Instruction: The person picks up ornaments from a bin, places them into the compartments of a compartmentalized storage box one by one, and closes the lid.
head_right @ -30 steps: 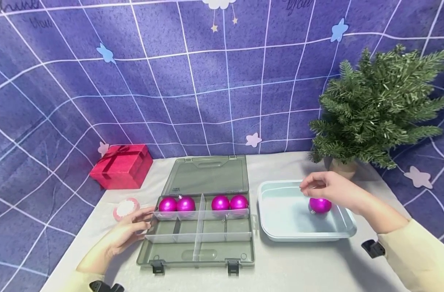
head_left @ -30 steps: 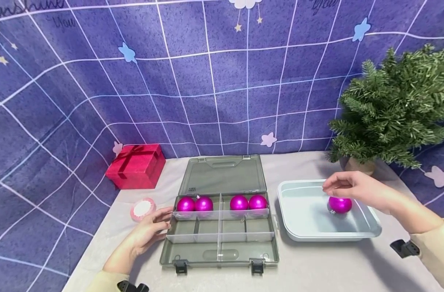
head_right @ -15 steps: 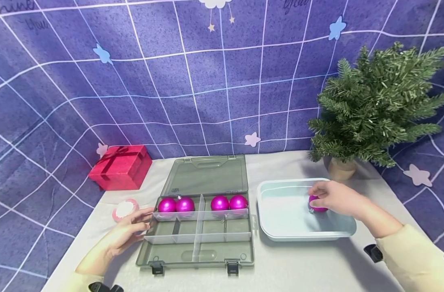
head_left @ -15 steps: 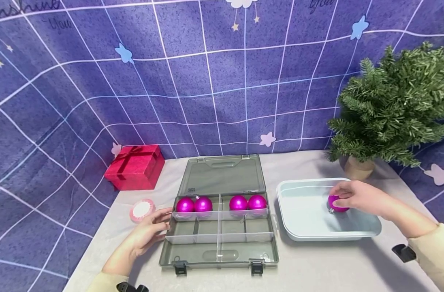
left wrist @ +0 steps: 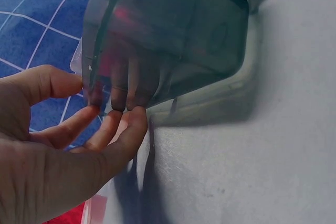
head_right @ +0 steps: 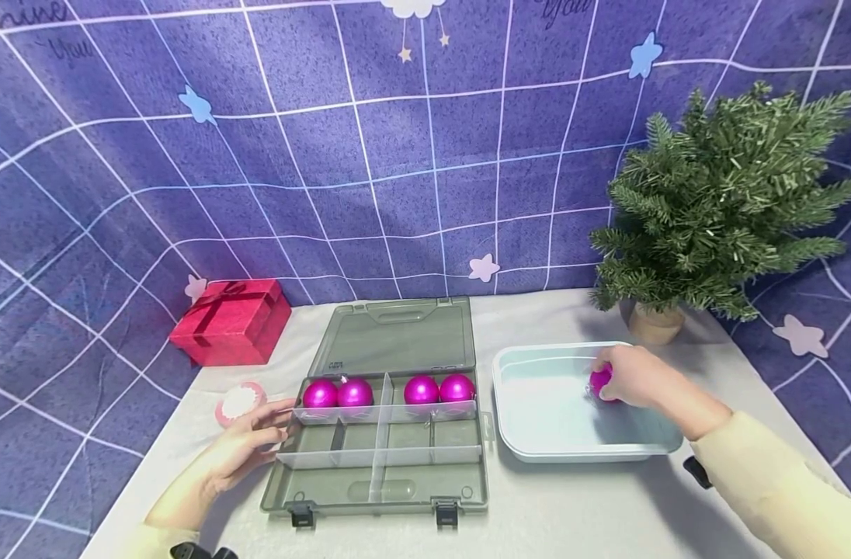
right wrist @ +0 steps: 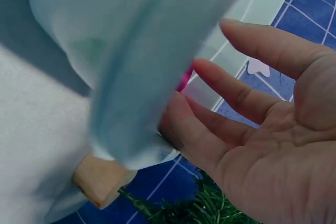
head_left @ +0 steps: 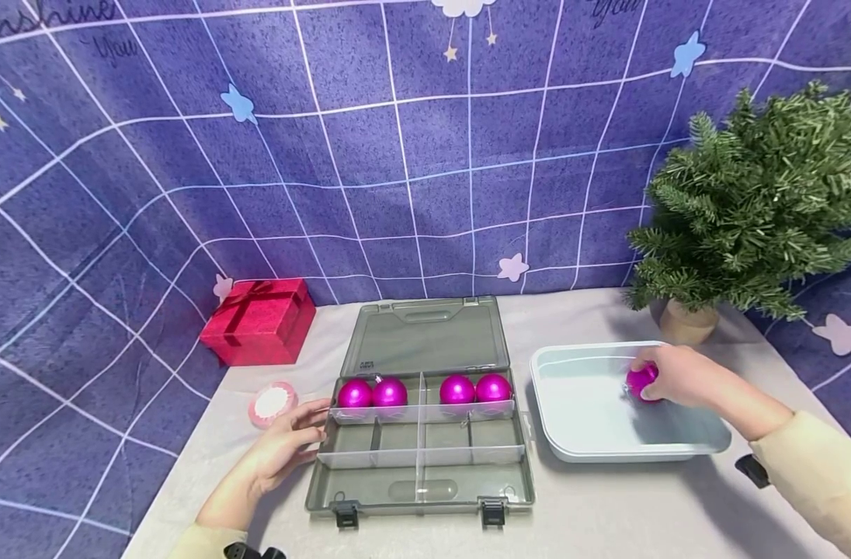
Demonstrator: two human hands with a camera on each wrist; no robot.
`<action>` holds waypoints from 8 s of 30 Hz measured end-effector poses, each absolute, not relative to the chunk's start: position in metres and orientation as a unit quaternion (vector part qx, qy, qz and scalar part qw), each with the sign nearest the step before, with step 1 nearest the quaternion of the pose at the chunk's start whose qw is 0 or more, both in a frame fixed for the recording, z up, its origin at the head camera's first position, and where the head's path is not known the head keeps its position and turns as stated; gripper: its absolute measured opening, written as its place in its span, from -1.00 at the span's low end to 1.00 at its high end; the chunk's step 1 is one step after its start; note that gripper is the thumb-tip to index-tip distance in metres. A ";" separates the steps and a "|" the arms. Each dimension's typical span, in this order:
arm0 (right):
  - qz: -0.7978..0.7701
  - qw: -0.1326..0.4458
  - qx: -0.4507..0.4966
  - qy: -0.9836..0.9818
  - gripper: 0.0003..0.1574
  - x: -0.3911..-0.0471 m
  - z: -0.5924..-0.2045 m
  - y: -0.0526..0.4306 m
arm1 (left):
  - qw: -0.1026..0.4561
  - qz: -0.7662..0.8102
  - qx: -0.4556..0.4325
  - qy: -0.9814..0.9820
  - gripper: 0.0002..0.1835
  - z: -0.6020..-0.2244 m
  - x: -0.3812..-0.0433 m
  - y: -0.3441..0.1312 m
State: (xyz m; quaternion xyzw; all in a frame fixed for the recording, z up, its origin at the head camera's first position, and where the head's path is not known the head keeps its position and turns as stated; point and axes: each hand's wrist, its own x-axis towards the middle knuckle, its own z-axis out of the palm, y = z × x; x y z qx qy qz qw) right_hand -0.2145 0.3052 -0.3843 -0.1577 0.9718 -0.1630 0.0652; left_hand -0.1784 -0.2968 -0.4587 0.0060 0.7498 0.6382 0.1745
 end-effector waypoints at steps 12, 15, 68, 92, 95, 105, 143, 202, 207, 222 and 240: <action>-0.193 0.114 -0.177 0.958 -0.54 -0.220 -0.392 0.294 | 0.177 0.642 0.017 0.746 -0.27 -0.459 -0.178 -0.296; -0.193 0.105 -0.180 0.959 -0.54 -0.220 -0.393 0.293 | 0.177 0.645 0.017 0.743 -0.27 -0.458 -0.178 -0.296; -0.561 0.175 -0.246 0.771 -0.51 -0.232 -0.317 0.094 | 0.172 0.649 0.017 0.741 -0.28 -0.460 -0.179 -0.297; -0.613 0.300 -0.154 0.715 -0.62 -0.213 -0.379 -0.014 | 0.165 0.647 0.009 0.745 -0.28 -0.461 -0.178 -0.298; -0.614 0.297 -0.143 0.717 -0.64 -0.211 -0.383 -0.025 | 0.163 0.650 0.008 0.742 -0.28 -0.461 -0.178 -0.297; -0.595 0.284 -0.130 0.740 -0.66 -0.205 -0.391 -0.043 | 0.169 0.654 0.019 0.737 -0.27 -0.462 -0.177 -0.298; -0.633 0.255 -0.107 0.723 -0.44 -0.262 -0.332 0.125 | 0.105 0.640 0.056 0.760 -0.42 -0.408 -0.207 -0.297; -0.673 0.248 0.084 0.692 -0.57 -0.335 -0.379 0.130 | 0.177 0.677 -0.104 0.707 -0.24 -0.395 -0.340 -0.251; -0.674 0.226 0.079 0.699 -0.65 -0.329 -0.372 0.131 | 0.149 0.679 -0.093 0.713 -0.27 -0.388 -0.335 -0.250; -0.684 0.190 0.030 0.704 -0.29 -0.299 -0.350 0.140 | 0.111 0.709 -0.022 0.696 -0.27 -0.353 -0.294 -0.257; -0.731 0.228 -0.084 0.638 -0.31 -0.251 -0.323 0.174 | 0.127 0.745 0.022 0.654 -0.26 -0.338 -0.240 -0.284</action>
